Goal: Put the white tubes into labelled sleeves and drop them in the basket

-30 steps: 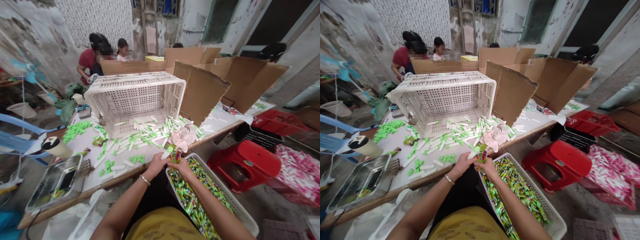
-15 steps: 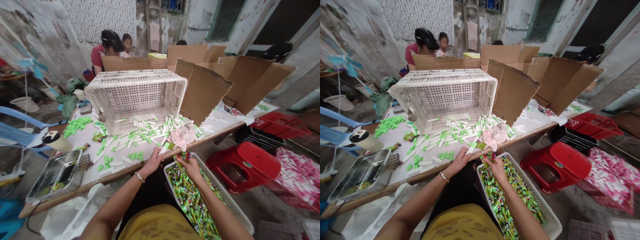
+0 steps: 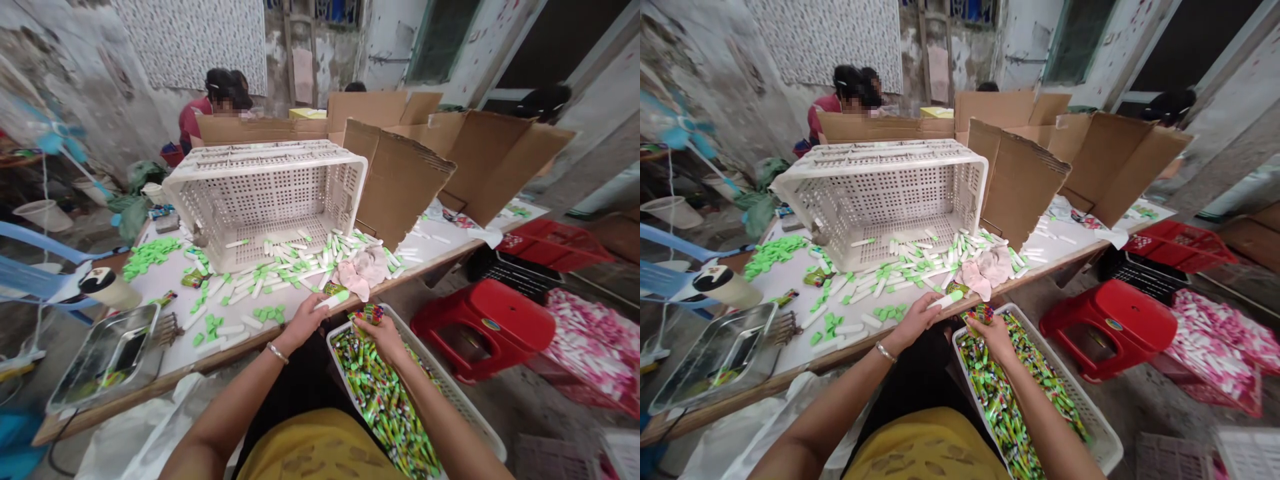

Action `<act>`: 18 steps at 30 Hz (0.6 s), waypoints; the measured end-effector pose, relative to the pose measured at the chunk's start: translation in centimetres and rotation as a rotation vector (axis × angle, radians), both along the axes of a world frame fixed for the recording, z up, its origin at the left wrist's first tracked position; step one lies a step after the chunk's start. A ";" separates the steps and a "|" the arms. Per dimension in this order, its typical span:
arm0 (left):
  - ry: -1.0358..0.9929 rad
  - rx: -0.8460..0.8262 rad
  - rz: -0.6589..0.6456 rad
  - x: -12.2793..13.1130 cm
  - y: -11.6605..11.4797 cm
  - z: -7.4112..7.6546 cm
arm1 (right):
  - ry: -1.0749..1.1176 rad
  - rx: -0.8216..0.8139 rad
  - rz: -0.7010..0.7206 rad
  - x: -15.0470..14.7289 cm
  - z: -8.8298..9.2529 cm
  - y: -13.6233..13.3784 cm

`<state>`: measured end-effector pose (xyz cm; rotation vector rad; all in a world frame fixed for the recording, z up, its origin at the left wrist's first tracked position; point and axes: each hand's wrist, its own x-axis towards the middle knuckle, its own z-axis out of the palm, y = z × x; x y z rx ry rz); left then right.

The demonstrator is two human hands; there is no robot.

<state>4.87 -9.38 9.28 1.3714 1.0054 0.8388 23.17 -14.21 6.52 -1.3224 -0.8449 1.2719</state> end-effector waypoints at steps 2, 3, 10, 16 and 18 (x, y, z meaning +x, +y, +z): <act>-0.102 -0.117 -0.054 0.9 -0.5 -0.2 | 0.084 -0.034 -0.026 -0.7 0.2 0.0; -0.160 -0.160 -0.060 1.3 -0.7 -0.2 | 0.111 -0.039 -0.027 -1.1 0.3 0.0; -0.464 -0.295 0.069 2.0 -0.8 -0.6 | 0.138 -0.038 -0.036 -2.2 0.6 0.0; -0.274 -0.176 0.075 1.9 -1.3 -0.8 | 0.028 0.036 0.010 -1.8 0.3 -0.1; -0.221 -0.138 0.029 2.1 -1.4 -0.9 | 0.004 0.070 0.047 -1.8 0.2 -0.1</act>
